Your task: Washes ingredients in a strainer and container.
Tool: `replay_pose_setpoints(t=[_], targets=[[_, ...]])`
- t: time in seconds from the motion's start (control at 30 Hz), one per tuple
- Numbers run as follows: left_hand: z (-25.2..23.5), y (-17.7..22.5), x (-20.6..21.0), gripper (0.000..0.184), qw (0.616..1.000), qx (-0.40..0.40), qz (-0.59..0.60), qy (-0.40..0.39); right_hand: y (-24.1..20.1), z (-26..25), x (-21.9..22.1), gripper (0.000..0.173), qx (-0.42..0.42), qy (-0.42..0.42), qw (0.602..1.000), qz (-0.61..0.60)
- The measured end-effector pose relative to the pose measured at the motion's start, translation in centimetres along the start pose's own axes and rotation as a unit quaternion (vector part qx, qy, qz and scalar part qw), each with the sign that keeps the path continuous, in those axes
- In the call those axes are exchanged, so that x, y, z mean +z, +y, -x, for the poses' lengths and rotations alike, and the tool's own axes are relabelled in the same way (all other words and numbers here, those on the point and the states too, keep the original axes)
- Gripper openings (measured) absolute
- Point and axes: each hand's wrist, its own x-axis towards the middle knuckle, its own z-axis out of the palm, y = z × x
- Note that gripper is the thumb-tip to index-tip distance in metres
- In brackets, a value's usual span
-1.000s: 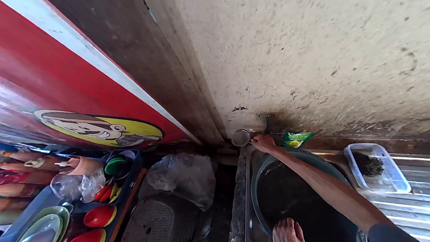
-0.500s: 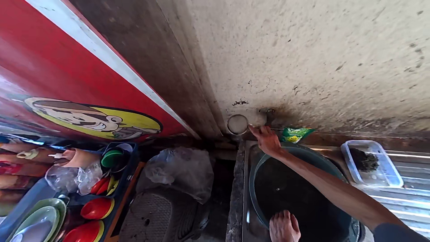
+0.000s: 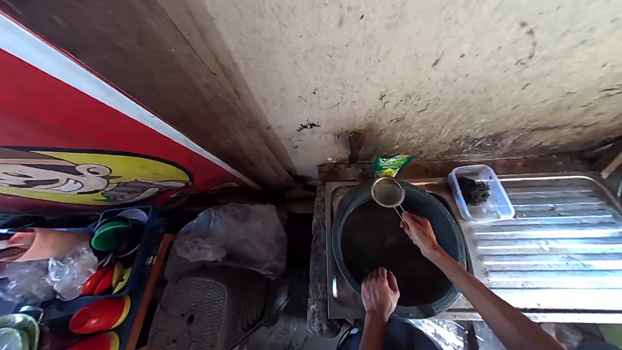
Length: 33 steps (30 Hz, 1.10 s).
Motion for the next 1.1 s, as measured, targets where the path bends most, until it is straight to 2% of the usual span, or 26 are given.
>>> replay_pose_setpoints(t=[0.1,0.23,0.27,0.37,0.4,0.5,0.6,0.7,0.8,0.83,0.9,1.03,1.1], targets=[[0.0,0.1,-0.2,0.040,1.000,-0.001,-0.004,-0.012,2.3,0.8,-0.8,0.046,0.019,0.039,0.999,0.022],[0.0,0.0,0.1,0.039,1.000,0.001,-0.004,0.012,4.0,1.0,-0.2,0.047,-0.015,0.038,0.997,0.065],[-0.1,0.1,0.0,0.040,1.000,-0.003,-0.004,0.004,4.6,0.7,0.1,0.048,-0.011,0.022,0.994,0.109],[0.0,0.2,-0.1,0.041,1.000,-0.004,-0.006,-0.001,6.3,-0.5,0.8,0.050,0.101,-0.075,0.965,0.229],[0.0,0.2,-0.2,0.041,1.000,-0.003,-0.006,-0.002,6.2,-0.7,0.9,0.050,0.110,-0.078,0.959,0.251],[-0.3,0.0,0.0,0.041,1.000,-0.008,-0.008,0.001,6.1,-0.8,1.3,0.052,0.060,-0.029,0.969,0.236],[0.0,0.2,-0.2,0.041,1.000,-0.011,-0.014,-0.014,7.2,-0.9,1.2,0.048,0.104,-0.039,0.969,0.219],[-0.4,0.4,-0.6,0.043,0.999,-0.020,-0.013,-0.033,6.4,-0.8,1.6,0.052,0.062,-0.013,0.975,0.211],[0.3,0.5,-0.7,0.043,0.998,-0.028,-0.015,-0.054,7.1,-0.4,1.6,0.049,0.110,-0.058,0.965,0.233],[0.3,0.6,-1.0,0.043,0.998,-0.029,-0.017,-0.056,6.8,-0.5,1.6,0.045,0.106,-0.053,0.966,0.230],[0.0,0.6,-1.0,0.043,0.998,-0.029,-0.017,-0.049,6.5,-0.6,1.9,0.048,0.055,-0.019,0.976,0.212],[0.3,0.7,-1.1,0.043,0.997,-0.033,-0.024,-0.067,7.0,-0.4,1.8,0.049,0.091,-0.048,0.969,0.225],[0.0,0.5,-0.8,0.043,0.998,-0.027,-0.020,-0.044,6.8,-0.5,2.0,0.051,0.056,-0.029,0.975,0.213]])
